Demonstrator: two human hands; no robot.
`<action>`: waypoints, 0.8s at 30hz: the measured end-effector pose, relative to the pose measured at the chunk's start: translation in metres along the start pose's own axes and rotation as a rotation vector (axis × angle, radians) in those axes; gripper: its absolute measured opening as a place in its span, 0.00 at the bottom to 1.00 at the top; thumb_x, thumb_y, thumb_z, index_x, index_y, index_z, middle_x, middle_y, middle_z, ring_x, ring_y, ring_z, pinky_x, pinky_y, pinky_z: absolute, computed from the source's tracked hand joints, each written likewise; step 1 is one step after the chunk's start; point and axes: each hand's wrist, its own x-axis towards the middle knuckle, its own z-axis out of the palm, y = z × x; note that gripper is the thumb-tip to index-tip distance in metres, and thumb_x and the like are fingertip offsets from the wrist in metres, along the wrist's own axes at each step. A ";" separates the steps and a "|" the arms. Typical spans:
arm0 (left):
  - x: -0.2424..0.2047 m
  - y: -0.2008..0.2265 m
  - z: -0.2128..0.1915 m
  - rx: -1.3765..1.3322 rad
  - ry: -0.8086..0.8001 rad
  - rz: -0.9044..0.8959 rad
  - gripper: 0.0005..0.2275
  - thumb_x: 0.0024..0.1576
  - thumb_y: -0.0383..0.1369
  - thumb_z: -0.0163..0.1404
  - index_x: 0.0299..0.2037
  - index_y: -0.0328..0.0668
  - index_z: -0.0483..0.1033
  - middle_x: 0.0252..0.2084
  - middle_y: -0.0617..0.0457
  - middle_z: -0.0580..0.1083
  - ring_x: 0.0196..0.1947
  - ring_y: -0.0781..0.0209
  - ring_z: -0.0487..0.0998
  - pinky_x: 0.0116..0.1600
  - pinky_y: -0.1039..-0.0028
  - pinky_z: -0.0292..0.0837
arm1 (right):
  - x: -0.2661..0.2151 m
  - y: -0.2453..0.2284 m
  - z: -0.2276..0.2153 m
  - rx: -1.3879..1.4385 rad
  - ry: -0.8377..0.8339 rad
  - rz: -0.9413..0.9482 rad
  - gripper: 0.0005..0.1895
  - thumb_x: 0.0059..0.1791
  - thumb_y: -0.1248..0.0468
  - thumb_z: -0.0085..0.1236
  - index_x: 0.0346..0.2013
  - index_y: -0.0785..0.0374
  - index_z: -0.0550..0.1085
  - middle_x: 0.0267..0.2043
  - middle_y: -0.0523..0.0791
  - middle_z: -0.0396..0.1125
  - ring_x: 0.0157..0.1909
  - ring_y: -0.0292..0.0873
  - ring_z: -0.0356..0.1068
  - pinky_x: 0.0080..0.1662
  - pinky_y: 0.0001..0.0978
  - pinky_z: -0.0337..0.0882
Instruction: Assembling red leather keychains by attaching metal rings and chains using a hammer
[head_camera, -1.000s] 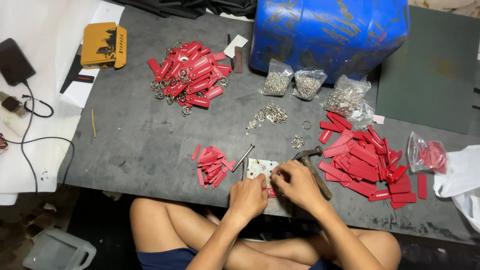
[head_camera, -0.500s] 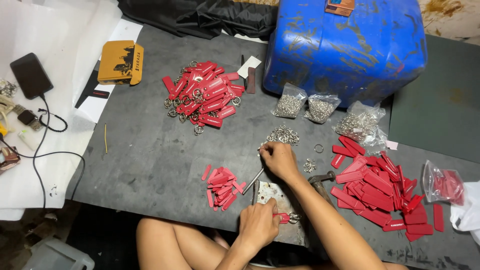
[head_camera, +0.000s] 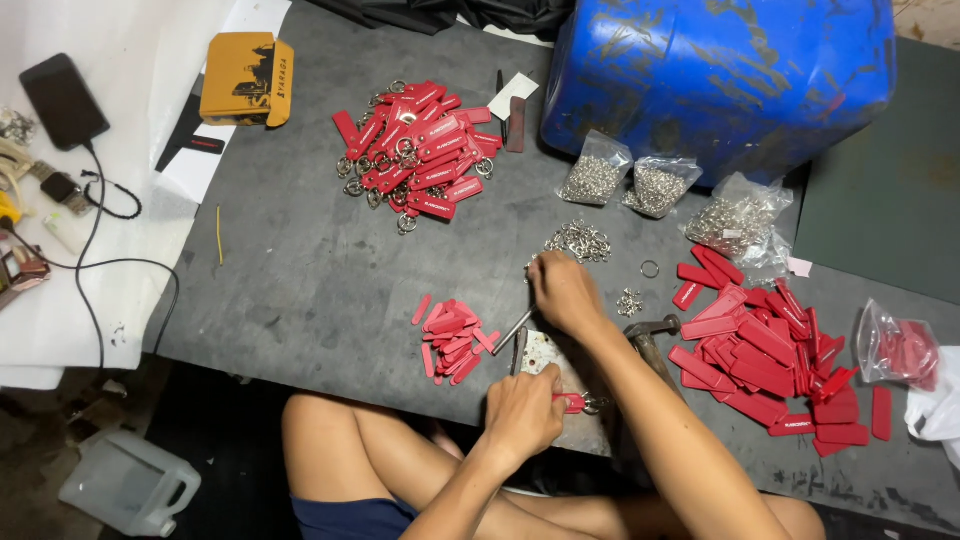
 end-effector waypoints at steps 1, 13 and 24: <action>-0.001 -0.001 -0.002 0.000 0.003 -0.005 0.08 0.51 0.34 0.55 0.38 0.43 0.75 0.27 0.39 0.78 0.26 0.29 0.77 0.31 0.46 0.70 | -0.008 -0.003 -0.007 0.002 -0.003 -0.005 0.09 0.53 0.65 0.50 0.33 0.68 0.72 0.36 0.53 0.71 0.33 0.57 0.70 0.40 0.49 0.72; 0.005 0.011 -0.033 -0.056 -0.279 -0.091 0.09 0.58 0.41 0.50 0.40 0.46 0.75 0.34 0.34 0.79 0.43 0.29 0.82 0.48 0.47 0.75 | -0.175 -0.004 -0.058 0.218 -0.008 -0.070 0.07 0.53 0.58 0.55 0.35 0.55 0.76 0.29 0.45 0.69 0.38 0.51 0.73 0.43 0.40 0.72; 0.003 0.013 -0.035 -0.045 -0.252 -0.092 0.09 0.58 0.39 0.49 0.39 0.44 0.76 0.34 0.32 0.79 0.44 0.28 0.82 0.48 0.47 0.75 | -0.181 -0.001 -0.042 0.211 0.128 -0.168 0.04 0.52 0.60 0.59 0.35 0.54 0.77 0.31 0.44 0.70 0.37 0.51 0.72 0.40 0.40 0.70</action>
